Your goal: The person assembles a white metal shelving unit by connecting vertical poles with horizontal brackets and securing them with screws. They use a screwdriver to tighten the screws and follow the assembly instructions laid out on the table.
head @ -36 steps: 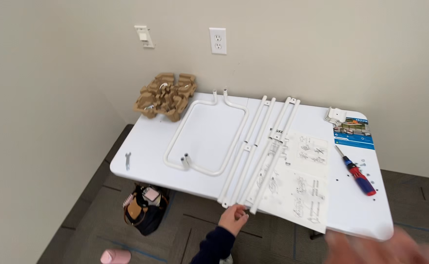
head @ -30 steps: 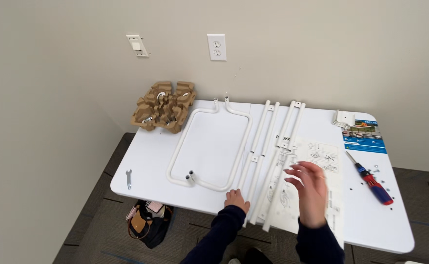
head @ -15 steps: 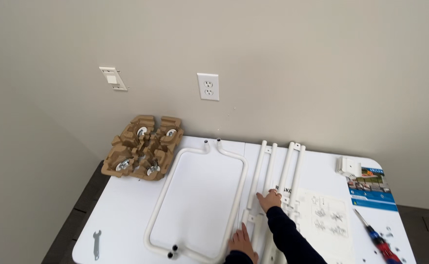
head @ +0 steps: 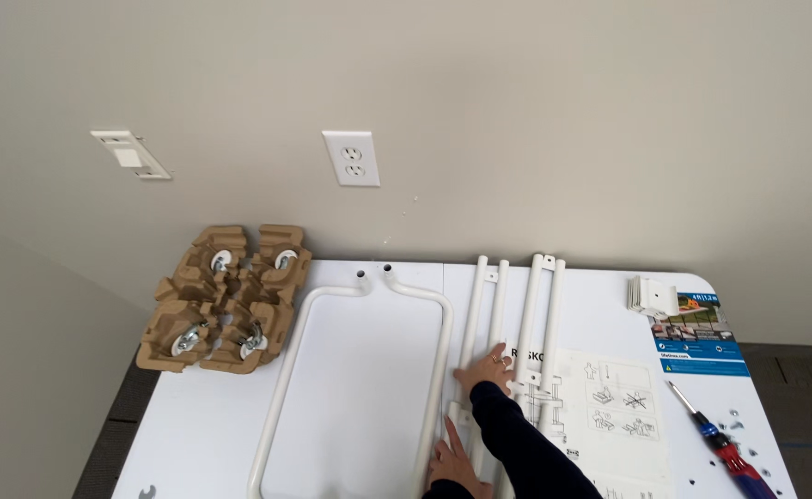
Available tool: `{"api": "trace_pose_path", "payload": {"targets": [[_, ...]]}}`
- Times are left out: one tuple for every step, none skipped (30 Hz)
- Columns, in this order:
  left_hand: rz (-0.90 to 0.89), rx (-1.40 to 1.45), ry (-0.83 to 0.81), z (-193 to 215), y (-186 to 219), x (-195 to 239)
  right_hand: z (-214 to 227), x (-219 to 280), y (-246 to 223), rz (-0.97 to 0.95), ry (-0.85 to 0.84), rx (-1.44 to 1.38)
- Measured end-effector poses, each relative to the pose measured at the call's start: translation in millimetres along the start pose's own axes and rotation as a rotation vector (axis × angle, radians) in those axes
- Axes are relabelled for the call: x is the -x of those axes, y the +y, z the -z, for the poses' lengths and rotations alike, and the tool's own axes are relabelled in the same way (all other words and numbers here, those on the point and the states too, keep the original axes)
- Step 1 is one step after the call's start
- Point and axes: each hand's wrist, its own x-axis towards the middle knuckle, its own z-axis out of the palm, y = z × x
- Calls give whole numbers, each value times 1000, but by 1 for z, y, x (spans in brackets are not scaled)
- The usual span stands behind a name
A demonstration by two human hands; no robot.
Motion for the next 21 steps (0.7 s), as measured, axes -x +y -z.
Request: {"api": "trace_pose_path", "payload": {"targets": [[-1, -3, -17, 6, -1, 7, -14, -19, 5, -12, -11, 5], [-8, 64, 1, 11, -2, 15, -29, -38, 10, -11, 25, 66], [-13, 132, 25, 22, -4, 18, -41, -58, 10, -3, 64, 126], [-12, 133, 15, 29, -7, 21, -33, -58, 10, -8, 56, 131], [-4, 270, -9, 31, -11, 26, -30, -55, 14, 16, 59, 7], [7, 408, -31, 34, -16, 31, -27, -52, 17, 38, 62, -118], [16, 406, -58, 33, -19, 35, -24, -51, 23, 21, 43, -107], [13, 487, -25, 32, -21, 40, -20, -50, 28, 25, -17, -238], [6, 566, 23, 38, -24, 38, -12, -55, 25, 36, -67, -378], [11, 562, 12, 35, -27, 32, -15, -61, 29, 26, -76, -376], [0, 623, 103, 28, -28, 27, -19, -66, 36, 67, -54, -468], [-10, 684, 195, 21, -30, 23, -24, -71, 44, 108, -30, -560], [-2, 685, 179, 27, -31, 36, -15, -50, 46, 95, -40, -551], [9, 681, 175, 34, -31, 50, -4, -28, 48, 74, -144, -838], [11, 676, 190, 51, -31, 55, 12, -13, 38, 69, -239, -1134], [10, 675, 192, 56, -32, 49, 11, -28, 35, 71, -239, -1135], [-26, 660, 205, 52, -35, 51, 2, -35, 42, 114, -251, -1156], [-63, 645, 217, 48, -38, 53, -7, -43, 48, 158, -262, -1176], [-62, 643, 211, 54, -40, 64, 1, -30, 46, 150, -263, -1176], [-60, 660, 198, 60, -41, 76, 9, -17, 44, 146, -279, -1183], [-62, 677, 190, 70, -42, 85, 22, -6, 39, 146, -291, -1193]]}}
